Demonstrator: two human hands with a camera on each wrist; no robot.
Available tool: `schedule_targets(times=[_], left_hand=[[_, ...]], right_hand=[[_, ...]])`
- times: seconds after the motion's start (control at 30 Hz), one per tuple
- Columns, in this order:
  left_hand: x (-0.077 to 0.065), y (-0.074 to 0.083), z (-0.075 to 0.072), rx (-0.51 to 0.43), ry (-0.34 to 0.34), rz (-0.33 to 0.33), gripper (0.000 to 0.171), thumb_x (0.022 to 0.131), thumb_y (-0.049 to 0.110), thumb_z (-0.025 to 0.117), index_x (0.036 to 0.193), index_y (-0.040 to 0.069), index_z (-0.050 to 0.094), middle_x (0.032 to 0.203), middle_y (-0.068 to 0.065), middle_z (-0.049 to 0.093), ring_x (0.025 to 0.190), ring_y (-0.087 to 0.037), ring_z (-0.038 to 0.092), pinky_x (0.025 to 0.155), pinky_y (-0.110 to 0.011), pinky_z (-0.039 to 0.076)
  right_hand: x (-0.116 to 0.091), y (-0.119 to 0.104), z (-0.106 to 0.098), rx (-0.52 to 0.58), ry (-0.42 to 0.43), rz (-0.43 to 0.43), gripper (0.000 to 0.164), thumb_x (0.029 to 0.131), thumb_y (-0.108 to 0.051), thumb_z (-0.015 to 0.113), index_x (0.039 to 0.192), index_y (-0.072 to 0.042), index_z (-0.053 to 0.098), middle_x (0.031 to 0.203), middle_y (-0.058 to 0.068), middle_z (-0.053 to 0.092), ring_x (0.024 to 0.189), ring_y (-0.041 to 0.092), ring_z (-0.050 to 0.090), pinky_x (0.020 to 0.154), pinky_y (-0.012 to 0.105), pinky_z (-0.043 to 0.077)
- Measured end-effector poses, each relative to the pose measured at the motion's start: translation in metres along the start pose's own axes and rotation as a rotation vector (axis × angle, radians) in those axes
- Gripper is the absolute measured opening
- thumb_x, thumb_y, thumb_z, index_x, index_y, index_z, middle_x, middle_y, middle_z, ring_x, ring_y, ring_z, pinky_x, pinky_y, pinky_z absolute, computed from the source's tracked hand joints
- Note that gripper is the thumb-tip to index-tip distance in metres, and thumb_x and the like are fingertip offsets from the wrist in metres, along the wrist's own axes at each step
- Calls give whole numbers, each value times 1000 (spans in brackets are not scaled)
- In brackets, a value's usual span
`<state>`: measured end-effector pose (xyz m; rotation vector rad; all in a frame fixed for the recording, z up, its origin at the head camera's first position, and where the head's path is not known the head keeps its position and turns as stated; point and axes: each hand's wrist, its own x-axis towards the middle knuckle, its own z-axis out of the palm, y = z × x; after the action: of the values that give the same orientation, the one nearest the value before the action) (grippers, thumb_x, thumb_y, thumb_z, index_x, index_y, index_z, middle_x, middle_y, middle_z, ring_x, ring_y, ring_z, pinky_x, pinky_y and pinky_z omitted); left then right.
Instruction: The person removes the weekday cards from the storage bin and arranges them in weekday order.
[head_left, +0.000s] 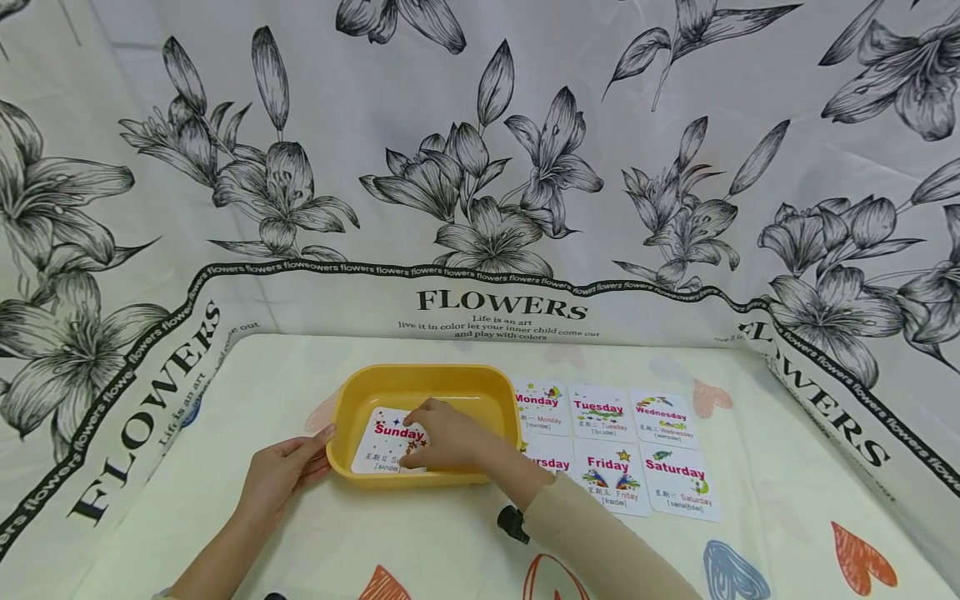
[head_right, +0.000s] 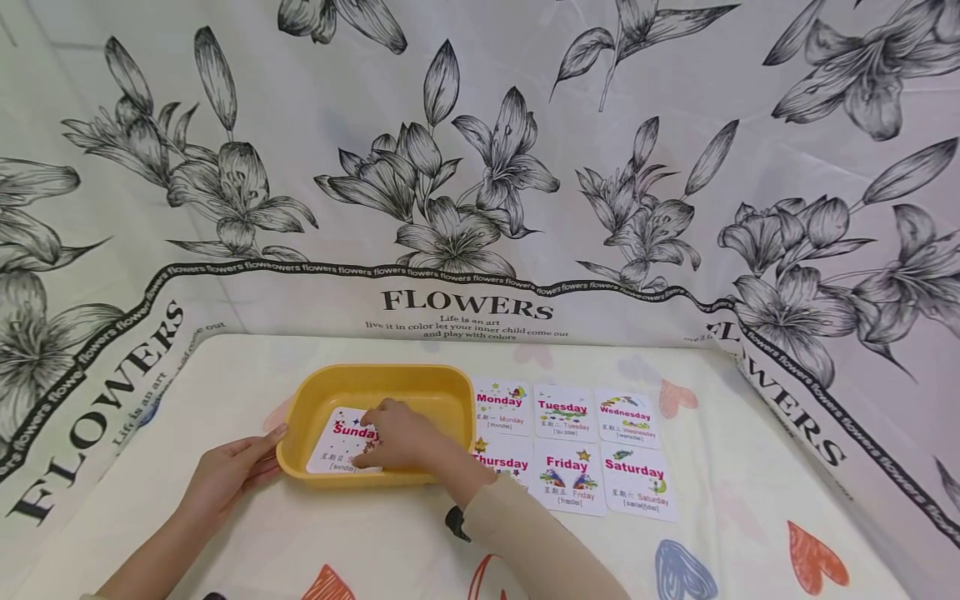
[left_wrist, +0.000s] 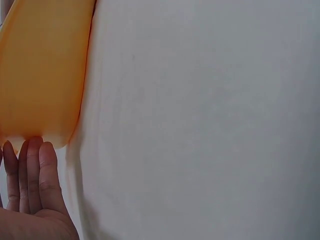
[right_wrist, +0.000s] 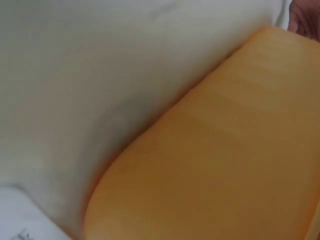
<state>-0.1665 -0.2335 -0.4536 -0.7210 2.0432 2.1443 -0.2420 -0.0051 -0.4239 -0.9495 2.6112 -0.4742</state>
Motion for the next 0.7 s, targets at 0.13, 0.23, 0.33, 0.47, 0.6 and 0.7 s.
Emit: schedule_targets(times=[0.13,0.23,0.33,0.47,0.6,0.7], left_hand=[[0,0,0,-2,8,-9,47,76,43,70,96,2,64,73,7,69,70,-6,67,69,-21,56],[-1,0,1,-7,14,-13,44,75,43,70,94,3,65,72,7,69,69,-6,67,69,-21,56],[-1,0,1,-12,14,-13,42,75,43,71,92,5,65,72,7,69,69,-6,67,68,-21,56],[-1,0,1,-16,13,-12,41,75,43,70,91,6,66,71,8,69,69,-6,67,68,-21,56],[0,0,1,-16,9,-9,42,75,43,70,92,5,65,72,8,69,69,-5,67,68,-21,56],[0,0,1,-16,5,-10,41,75,43,70,91,5,65,71,8,69,69,-5,67,68,-21,56]], right_hand=[[2,-10,4,-109,3,12,57,75,-51,67,123,-21,55,125,0,49,108,13,49,91,25,46],[6,-17,5,-203,14,3,59,75,-53,66,123,-22,55,123,0,50,108,14,48,89,26,46],[10,-23,8,-252,8,0,60,74,-53,67,124,-23,54,124,0,49,111,15,46,91,27,45],[15,-26,12,-262,-16,24,58,74,-48,69,124,-25,53,121,-1,49,108,14,44,88,26,45],[18,-26,16,-284,-22,36,59,74,-45,70,126,-25,52,119,-1,47,105,13,43,86,25,45],[19,-26,16,-301,-19,33,62,73,-46,71,127,-24,51,119,-1,46,105,13,41,87,25,45]])
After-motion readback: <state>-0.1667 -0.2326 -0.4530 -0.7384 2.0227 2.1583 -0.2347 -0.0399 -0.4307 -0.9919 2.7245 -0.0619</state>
